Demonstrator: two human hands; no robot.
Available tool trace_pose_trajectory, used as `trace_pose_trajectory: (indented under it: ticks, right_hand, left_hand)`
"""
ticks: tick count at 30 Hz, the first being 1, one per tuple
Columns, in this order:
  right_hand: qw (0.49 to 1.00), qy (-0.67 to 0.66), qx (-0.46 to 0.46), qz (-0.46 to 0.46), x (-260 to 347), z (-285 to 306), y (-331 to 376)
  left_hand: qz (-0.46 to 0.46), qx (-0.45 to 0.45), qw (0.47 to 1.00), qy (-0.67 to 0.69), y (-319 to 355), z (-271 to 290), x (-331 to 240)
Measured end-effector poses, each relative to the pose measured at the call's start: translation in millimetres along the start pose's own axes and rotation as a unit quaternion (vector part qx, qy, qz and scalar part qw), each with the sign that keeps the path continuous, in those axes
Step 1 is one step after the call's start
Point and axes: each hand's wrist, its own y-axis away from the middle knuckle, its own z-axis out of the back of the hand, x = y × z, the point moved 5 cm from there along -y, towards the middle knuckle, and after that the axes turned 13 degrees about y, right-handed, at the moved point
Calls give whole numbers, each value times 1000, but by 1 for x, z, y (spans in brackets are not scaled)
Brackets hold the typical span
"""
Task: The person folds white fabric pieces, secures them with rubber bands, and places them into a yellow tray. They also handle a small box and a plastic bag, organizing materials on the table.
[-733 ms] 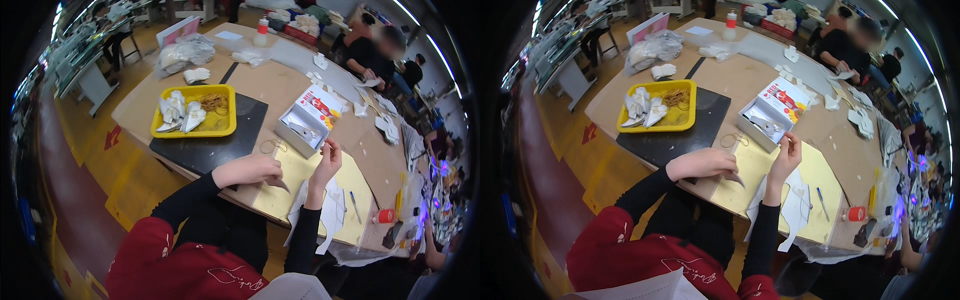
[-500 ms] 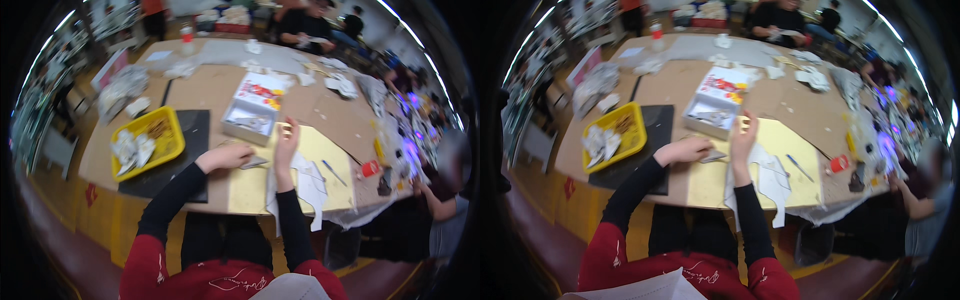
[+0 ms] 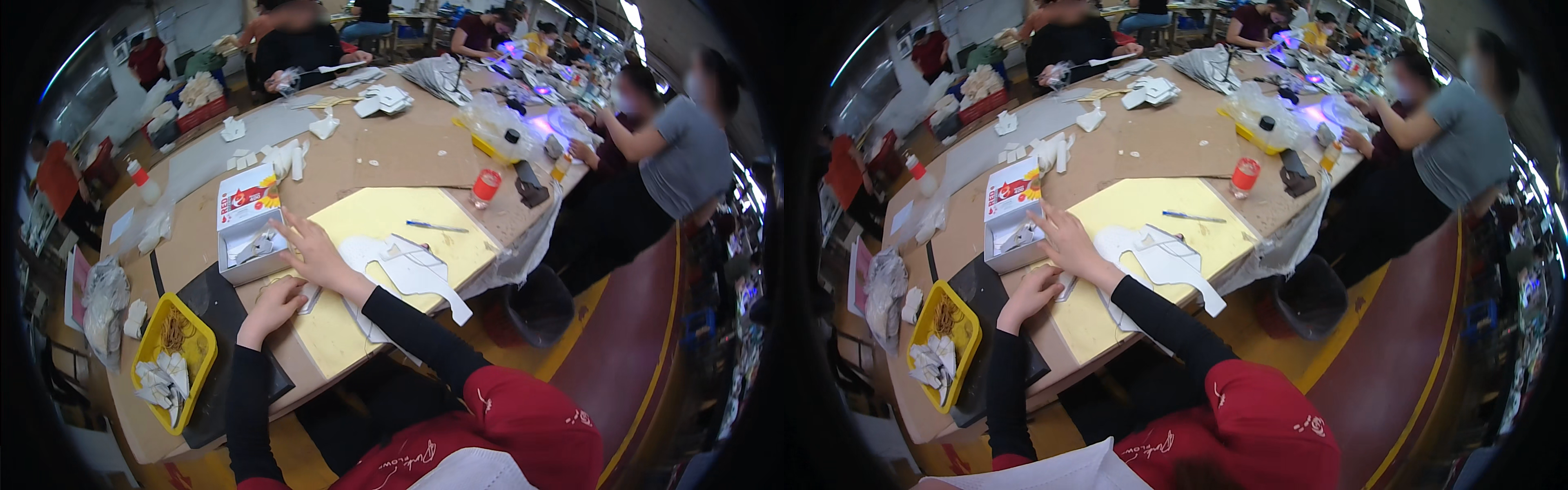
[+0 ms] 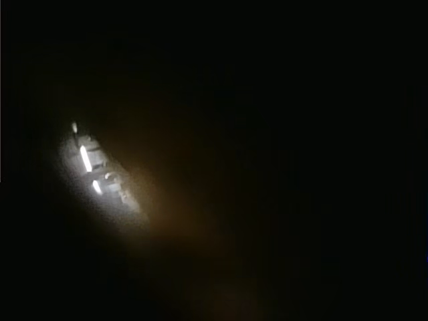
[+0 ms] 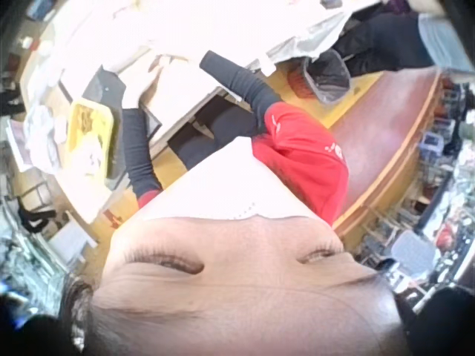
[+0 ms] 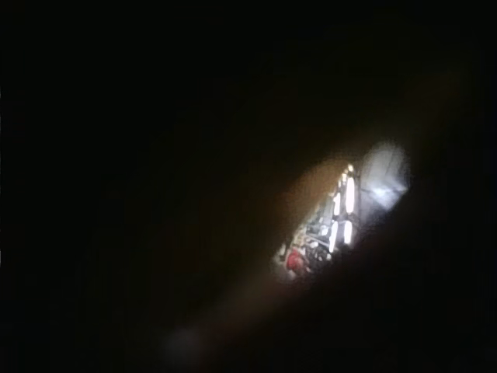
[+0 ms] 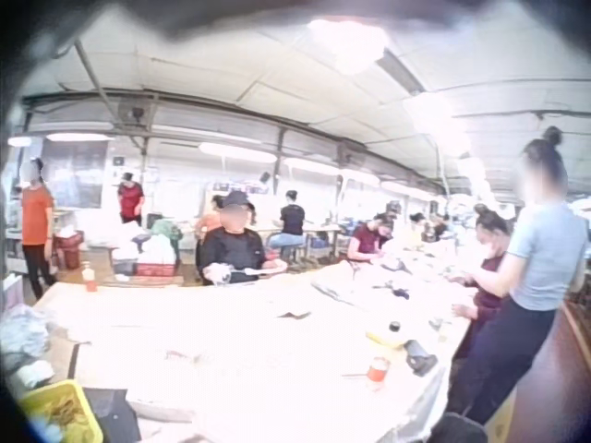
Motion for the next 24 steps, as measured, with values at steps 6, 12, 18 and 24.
trace_pose_trajectory:
  ticks: [6, 12, 18, 24]
  right_hand:
    - [983, -54, -173, -36, 37, 117, 67]
    - [941, 17, -57, -333, 41, 140, 278]
    - [782, 306, 445, -311, 60, 126, 383]
    - [792, 309, 342, -400, 4, 124, 400]
  left_hand:
    - [-132, -64, 986, -79, -3, 8, -2]
    - [-150, -102, 979, -93, -4, -3, -20]
    - [-130, -123, 984, -16, -9, 2, -8]
    - [-79, -134, 988, 18, -14, 4, 16]
